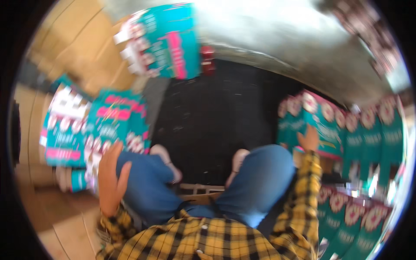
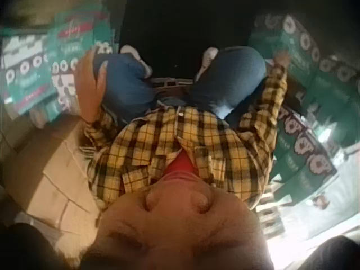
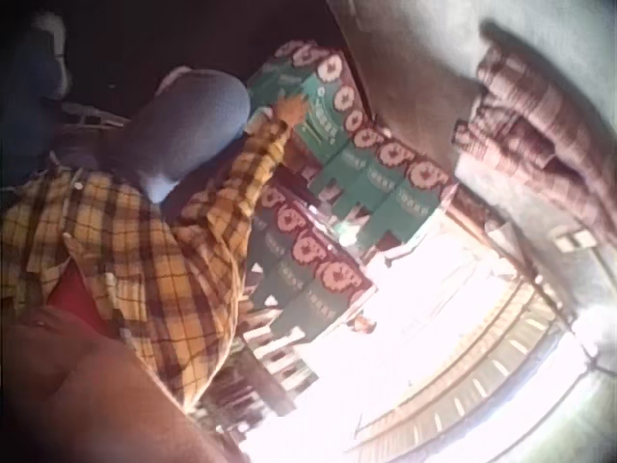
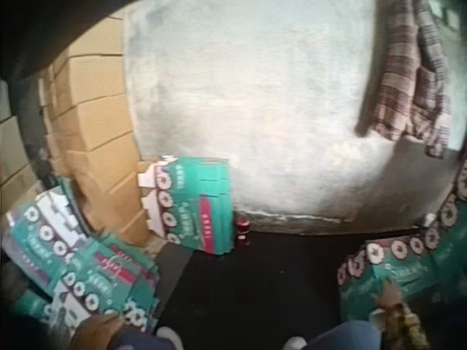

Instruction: The person takes flat cardboard blanks from a stack, folds and tucks them into boxes by hand, and stacks the assembled boxes onto a pile.

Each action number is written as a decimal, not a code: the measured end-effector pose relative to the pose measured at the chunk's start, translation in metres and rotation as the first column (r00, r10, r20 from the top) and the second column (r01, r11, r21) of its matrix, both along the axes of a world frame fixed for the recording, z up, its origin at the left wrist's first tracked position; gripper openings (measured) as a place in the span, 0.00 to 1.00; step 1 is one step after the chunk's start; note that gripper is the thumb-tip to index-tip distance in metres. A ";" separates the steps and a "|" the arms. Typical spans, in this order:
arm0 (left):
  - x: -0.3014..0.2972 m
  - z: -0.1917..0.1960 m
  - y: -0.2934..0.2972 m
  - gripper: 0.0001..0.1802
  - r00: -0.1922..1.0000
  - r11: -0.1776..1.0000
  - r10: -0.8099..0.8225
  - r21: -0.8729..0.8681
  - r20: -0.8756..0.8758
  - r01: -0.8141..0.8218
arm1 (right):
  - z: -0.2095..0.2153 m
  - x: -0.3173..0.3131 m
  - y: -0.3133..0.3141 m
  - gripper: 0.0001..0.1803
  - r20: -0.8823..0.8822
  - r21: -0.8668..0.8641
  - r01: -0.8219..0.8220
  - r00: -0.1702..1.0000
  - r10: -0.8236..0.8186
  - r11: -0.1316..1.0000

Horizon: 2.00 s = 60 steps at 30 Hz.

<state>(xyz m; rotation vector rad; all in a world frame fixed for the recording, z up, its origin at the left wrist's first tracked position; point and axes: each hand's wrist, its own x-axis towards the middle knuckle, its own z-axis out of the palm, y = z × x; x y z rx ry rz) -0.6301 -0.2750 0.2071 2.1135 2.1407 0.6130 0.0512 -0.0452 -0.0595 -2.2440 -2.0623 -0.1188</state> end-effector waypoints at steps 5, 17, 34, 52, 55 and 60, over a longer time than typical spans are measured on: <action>-0.071 -0.041 -0.049 0.31 0.947 0.978 0.199 0.013 0.253 -0.209 | 0.142 -0.176 -0.007 0.32 -0.444 -0.049 -0.447 0.811 0.381 0.893; -0.164 -0.269 -0.077 0.19 -0.314 0.795 0.339 -0.448 0.887 -0.408 | 0.280 -0.401 -0.060 0.36 -0.721 0.492 -0.420 0.294 0.627 0.763; -0.294 -0.456 -0.113 0.14 -0.681 0.359 -0.520 -0.592 0.516 -0.722 | 0.167 -0.455 -0.041 0.23 -0.862 -0.365 -0.726 0.500 0.083 0.584; -0.309 -0.259 -0.060 0.19 -0.119 0.307 0.064 -0.133 0.991 -0.942 | 0.168 -0.447 -0.045 0.20 -0.838 -0.435 -0.753 0.539 0.084 0.494; -0.256 -0.227 -0.048 0.27 -0.117 0.403 0.099 -0.147 0.988 -0.903 | 0.171 -0.446 -0.047 0.19 -0.832 -0.401 -0.763 0.535 0.145 0.507; -0.204 -0.116 -0.047 0.19 0.106 0.584 0.170 -0.014 0.980 -0.812 | 0.170 -0.420 -0.041 0.18 -0.803 -0.382 -0.765 0.552 0.223 0.518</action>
